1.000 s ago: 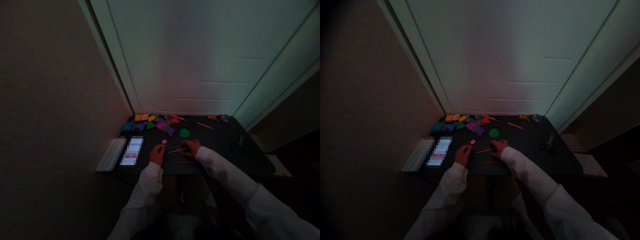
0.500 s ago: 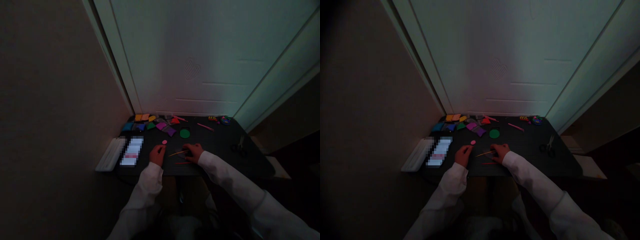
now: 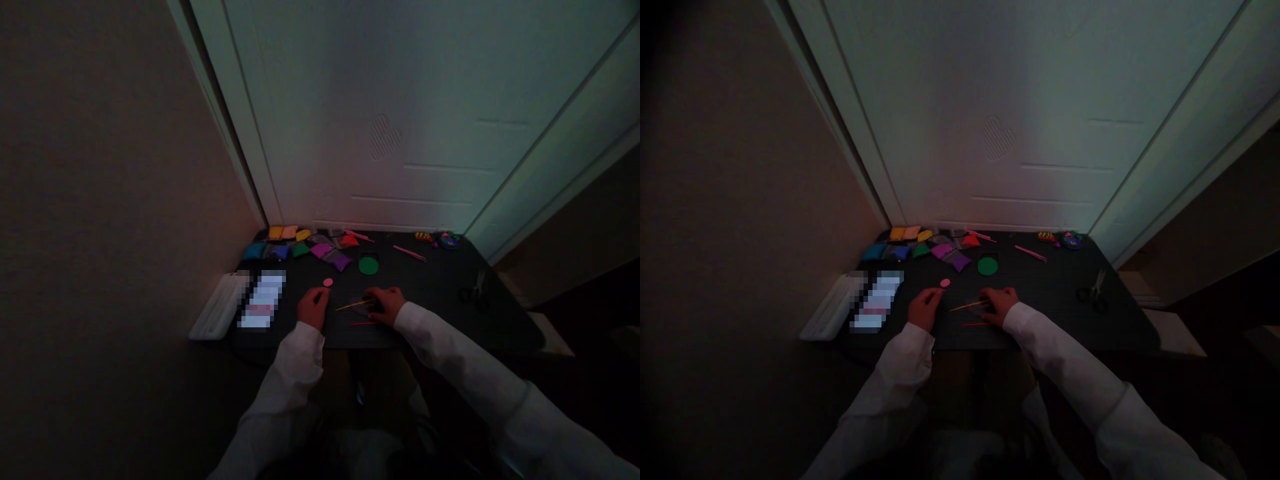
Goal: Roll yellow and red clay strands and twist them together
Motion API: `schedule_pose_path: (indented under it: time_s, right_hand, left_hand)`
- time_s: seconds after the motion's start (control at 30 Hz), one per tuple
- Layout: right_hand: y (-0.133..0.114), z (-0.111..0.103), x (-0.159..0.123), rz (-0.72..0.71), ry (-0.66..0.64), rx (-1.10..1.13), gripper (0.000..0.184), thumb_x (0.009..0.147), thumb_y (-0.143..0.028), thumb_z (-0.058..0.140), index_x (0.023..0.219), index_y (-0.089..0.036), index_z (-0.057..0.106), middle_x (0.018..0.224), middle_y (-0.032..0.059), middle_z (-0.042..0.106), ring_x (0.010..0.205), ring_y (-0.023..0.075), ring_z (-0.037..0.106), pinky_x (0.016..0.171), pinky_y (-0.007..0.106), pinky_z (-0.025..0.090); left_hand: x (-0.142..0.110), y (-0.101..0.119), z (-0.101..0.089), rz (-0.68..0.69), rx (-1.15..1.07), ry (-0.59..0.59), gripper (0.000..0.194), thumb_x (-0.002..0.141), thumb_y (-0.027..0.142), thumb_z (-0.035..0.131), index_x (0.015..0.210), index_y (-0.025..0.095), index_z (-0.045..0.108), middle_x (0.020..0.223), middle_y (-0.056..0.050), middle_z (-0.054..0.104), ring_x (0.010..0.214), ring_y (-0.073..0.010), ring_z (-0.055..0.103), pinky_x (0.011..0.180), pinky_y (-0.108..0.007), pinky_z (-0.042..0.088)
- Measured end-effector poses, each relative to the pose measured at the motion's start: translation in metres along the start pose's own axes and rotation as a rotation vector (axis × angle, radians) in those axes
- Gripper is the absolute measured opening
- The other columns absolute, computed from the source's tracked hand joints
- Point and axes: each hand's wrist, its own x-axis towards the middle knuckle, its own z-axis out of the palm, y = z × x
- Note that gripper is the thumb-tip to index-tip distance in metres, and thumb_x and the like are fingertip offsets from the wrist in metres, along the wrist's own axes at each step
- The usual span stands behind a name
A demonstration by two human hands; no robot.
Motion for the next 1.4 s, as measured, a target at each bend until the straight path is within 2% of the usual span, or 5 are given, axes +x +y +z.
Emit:
schedule_pose_path:
  time_s: [0.17, 0.37, 0.57, 1.17, 1.4]
  right_hand:
    - [-0.002, -0.002, 0.014, 0.055, -0.002, 0.000, 0.054, 0.061, -0.031, 0.060, 0.109, -0.024, 0.038, 0.111, 0.0048, 0.053, 0.102, 0.0231, 0.047, 0.085, 0.045, 0.022]
    - [-0.002, 0.000, 0.001, 0.008, -0.016, -0.007, 0.055, 0.060, -0.032, 0.060, 0.110, -0.024, 0.037, 0.110, 0.0049, 0.054, 0.101, 0.0223, 0.048, 0.085, 0.045, 0.022]
    - [-0.006, -0.004, 0.014, 0.055, -0.005, -0.034, 0.052, 0.061, -0.032, 0.060, 0.108, -0.025, 0.038, 0.110, 0.0049, 0.054, 0.101, 0.0229, 0.048, 0.085, 0.046, 0.023]
    - [-0.004, 0.001, 0.009, 0.031, -0.015, -0.031, 0.054, 0.061, -0.033, 0.060, 0.109, -0.026, 0.037, 0.110, 0.0035, 0.054, 0.102, 0.0218, 0.048, 0.086, 0.046, 0.024]
    - [-0.004, 0.002, 0.018, 0.063, -0.001, -0.033, 0.053, 0.060, -0.033, 0.061, 0.108, -0.026, 0.038, 0.111, 0.0045, 0.054, 0.103, 0.0234, 0.047, 0.085, 0.047, 0.025]
  left_hand:
    - [0.000, 0.000, -0.001, -0.009, 0.000, 0.000, 0.024, 0.073, 0.035, 0.044, 0.079, 0.019, 0.061, 0.081, -0.002, 0.062, 0.077, -0.0140, 0.056, 0.072, -0.027, 0.042]
    - [0.000, -0.001, -0.001, -0.017, -0.029, -0.006, 0.024, 0.072, 0.036, 0.045, 0.079, 0.019, 0.061, 0.081, -0.002, 0.062, 0.078, -0.0143, 0.056, 0.073, -0.027, 0.043]
    - [0.000, 0.000, -0.001, -0.029, -0.031, 0.013, 0.024, 0.071, 0.036, 0.046, 0.077, 0.019, 0.061, 0.080, -0.002, 0.062, 0.078, -0.0145, 0.056, 0.073, -0.028, 0.043]
    - [0.000, 0.000, 0.000, -0.033, -0.081, 0.028, 0.023, 0.071, 0.035, 0.046, 0.077, 0.018, 0.061, 0.079, -0.002, 0.062, 0.076, -0.0142, 0.056, 0.072, -0.028, 0.043]
    - [0.005, -0.009, -0.019, -0.099, -0.104, 0.101, 0.025, 0.070, 0.036, 0.046, 0.079, 0.019, 0.061, 0.083, -0.002, 0.063, 0.081, -0.0154, 0.056, 0.075, -0.029, 0.042]
